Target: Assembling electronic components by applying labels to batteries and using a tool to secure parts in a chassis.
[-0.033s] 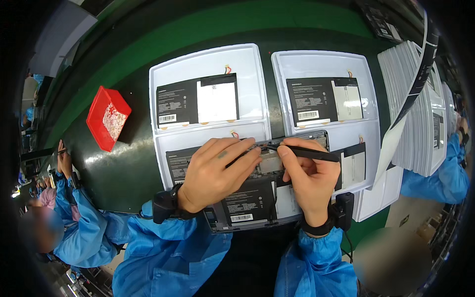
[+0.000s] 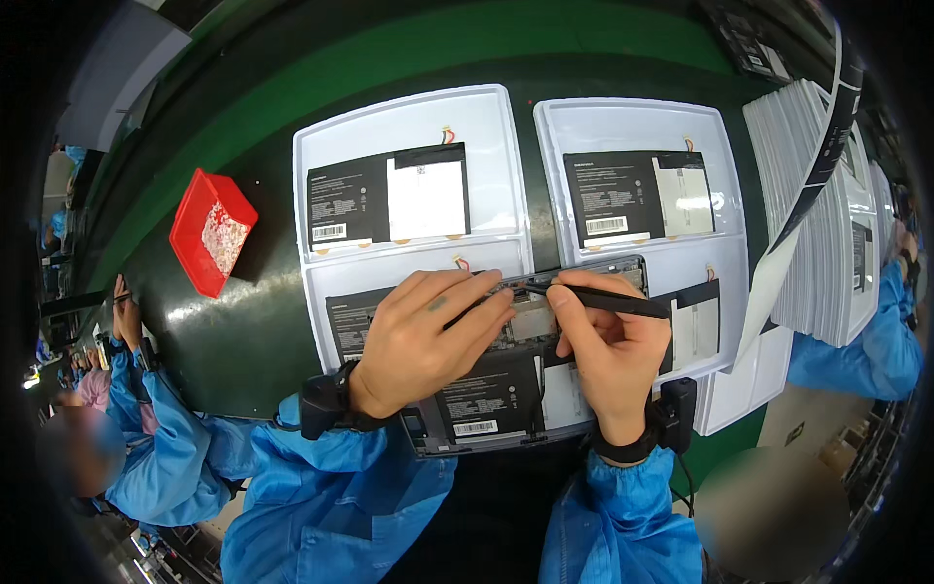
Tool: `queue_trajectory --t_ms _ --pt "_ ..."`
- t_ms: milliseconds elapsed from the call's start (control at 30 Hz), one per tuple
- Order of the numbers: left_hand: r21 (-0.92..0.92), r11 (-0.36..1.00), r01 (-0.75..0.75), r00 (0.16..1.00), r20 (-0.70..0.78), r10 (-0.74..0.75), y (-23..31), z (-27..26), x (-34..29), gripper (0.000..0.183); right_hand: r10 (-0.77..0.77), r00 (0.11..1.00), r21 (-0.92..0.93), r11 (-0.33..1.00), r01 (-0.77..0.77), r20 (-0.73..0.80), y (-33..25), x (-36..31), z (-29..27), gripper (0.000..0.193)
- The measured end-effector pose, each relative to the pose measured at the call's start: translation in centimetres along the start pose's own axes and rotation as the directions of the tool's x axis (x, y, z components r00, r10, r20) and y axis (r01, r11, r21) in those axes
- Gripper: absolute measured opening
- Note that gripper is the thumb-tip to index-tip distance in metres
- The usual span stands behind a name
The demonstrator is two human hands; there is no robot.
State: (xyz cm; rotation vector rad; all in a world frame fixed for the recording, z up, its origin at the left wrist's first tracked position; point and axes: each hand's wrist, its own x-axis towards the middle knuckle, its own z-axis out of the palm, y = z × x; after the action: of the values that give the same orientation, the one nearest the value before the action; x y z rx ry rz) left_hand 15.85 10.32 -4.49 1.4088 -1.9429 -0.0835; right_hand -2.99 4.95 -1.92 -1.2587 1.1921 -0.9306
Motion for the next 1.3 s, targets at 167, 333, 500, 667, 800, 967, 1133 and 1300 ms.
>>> queue_trajectory --t_ms 167,333,500,667,800,967,1133,1300 --pt "-0.004 1.0 -0.006 1.0 -0.01 0.006 0.1 0.0 -0.2 0.026 0.006 1.0 -0.035 0.999 -0.006 -0.003 0.2 -0.2 0.3 0.014" --pt "0.011 1.0 -0.024 0.999 0.024 0.024 0.0 0.0 -0.4 0.027 0.032 0.999 -0.099 0.994 -0.036 -0.042 0.0 -0.4 0.5 0.014" --pt "0.028 1.0 0.003 0.999 0.032 -0.004 -0.2 0.0 -0.5 0.026 0.045 0.999 -0.054 0.997 -0.046 -0.017 -0.1 -0.1 0.8 0.014" --pt "-0.002 1.0 0.006 0.999 0.033 -0.006 -0.2 0.0 -0.2 0.026 0.056 0.995 -0.085 0.994 -0.063 -0.077 -0.3 -0.1 1.1 0.014" --pt "0.009 1.0 0.005 1.0 0.027 -0.005 -0.3 0.2 -0.1 0.026 0.013 0.998 -0.122 0.992 -0.02 -0.062 0.2 0.0 0.9 0.013" --pt "-0.003 1.0 0.006 1.0 0.017 -0.006 -0.1 0.1 -0.4 0.027 0.003 0.997 -0.137 0.99 -0.015 -0.082 0.2 -0.3 0.9 0.012" --pt "0.017 1.0 -0.024 0.997 0.067 0.023 -0.1 0.2 -0.5 0.025 0.005 0.998 -0.131 0.991 -0.013 -0.067 0.0 -0.2 0.9 0.013" --pt "0.139 0.989 -0.047 0.997 0.074 0.037 0.6 0.1 -0.5 0.029 0.009 0.999 -0.167 0.986 -0.014 -0.031 -0.1 0.1 0.7 0.015"
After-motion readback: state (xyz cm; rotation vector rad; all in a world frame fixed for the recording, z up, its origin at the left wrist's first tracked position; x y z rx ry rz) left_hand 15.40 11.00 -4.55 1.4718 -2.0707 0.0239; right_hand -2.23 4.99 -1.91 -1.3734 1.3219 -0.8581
